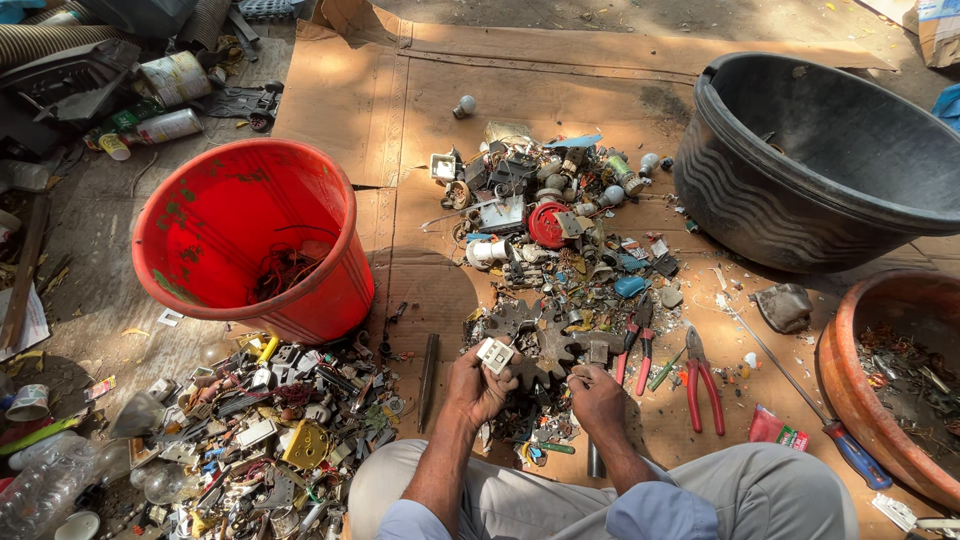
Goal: The person sits on a cardboard sheet and uses a hammer and pliers to break apart small electronic components and scrap items. They repeatedly strike objects on a metal gear to separate parts and occasionally use pliers to pull or twist components.
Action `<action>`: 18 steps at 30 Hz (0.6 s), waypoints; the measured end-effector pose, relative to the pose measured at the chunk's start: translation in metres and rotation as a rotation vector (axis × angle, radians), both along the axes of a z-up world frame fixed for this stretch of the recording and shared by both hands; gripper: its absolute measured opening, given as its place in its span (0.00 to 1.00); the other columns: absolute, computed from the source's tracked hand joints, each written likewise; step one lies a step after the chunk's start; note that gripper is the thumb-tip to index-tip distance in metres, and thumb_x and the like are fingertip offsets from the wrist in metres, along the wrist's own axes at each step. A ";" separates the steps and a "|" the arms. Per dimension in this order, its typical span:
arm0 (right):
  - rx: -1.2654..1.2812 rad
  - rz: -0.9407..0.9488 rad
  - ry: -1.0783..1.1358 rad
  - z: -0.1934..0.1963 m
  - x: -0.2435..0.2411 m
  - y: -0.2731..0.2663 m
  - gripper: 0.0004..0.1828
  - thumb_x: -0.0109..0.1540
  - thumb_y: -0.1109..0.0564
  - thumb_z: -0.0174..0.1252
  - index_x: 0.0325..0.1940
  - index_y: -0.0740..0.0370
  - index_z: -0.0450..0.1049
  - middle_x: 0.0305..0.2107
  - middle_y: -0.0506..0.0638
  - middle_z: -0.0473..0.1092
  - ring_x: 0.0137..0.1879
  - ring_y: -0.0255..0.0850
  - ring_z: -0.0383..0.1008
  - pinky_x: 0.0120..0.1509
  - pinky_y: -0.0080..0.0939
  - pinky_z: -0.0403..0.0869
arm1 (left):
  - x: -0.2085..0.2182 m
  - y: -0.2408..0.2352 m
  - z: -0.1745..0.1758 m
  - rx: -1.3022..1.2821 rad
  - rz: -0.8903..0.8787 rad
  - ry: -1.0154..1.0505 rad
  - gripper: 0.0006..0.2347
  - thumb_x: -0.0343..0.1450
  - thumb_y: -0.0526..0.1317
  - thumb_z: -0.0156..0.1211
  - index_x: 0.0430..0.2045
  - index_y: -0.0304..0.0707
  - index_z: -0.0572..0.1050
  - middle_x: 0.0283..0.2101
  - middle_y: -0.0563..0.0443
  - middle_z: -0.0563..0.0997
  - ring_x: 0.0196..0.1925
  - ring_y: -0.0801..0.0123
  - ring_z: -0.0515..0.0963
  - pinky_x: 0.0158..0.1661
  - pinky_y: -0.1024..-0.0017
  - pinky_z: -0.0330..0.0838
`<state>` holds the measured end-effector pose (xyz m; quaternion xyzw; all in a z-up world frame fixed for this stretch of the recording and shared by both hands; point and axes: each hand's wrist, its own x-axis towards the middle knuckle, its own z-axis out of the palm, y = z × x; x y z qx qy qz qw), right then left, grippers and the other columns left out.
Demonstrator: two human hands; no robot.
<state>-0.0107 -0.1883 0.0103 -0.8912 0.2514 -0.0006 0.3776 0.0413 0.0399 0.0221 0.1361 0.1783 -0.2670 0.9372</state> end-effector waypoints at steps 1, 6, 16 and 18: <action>0.004 0.001 -0.006 0.000 0.000 0.000 0.16 0.59 0.51 0.62 0.49 0.57 0.81 0.45 0.56 0.80 0.52 0.49 0.81 0.58 0.47 0.76 | 0.000 0.000 0.001 -0.001 0.003 -0.001 0.15 0.76 0.40 0.45 0.46 0.25 0.77 0.31 0.32 0.82 0.20 0.61 0.80 0.25 0.67 0.81; 0.005 -0.034 0.039 -0.005 -0.001 -0.008 0.16 0.61 0.53 0.61 0.52 0.58 0.80 0.48 0.55 0.78 0.50 0.47 0.80 0.55 0.47 0.77 | -0.002 0.001 0.032 0.083 0.039 -0.051 0.17 0.76 0.39 0.43 0.58 0.29 0.68 0.45 0.30 0.77 0.37 0.54 0.84 0.39 0.61 0.85; -0.077 0.082 0.052 0.036 0.003 -0.028 0.16 0.63 0.48 0.56 0.51 0.53 0.81 0.42 0.54 0.80 0.47 0.48 0.83 0.53 0.49 0.78 | 0.011 0.005 -0.002 0.284 0.110 -0.186 0.18 0.75 0.42 0.49 0.54 0.25 0.73 0.29 0.45 0.77 0.22 0.66 0.77 0.19 0.72 0.72; -0.178 0.278 0.232 0.047 -0.006 -0.013 0.17 0.63 0.45 0.53 0.51 0.50 0.81 0.42 0.55 0.79 0.48 0.52 0.80 0.54 0.52 0.75 | 0.013 0.002 -0.012 0.508 0.137 -0.138 0.15 0.77 0.41 0.52 0.48 0.23 0.76 0.28 0.49 0.79 0.23 0.71 0.75 0.19 0.75 0.66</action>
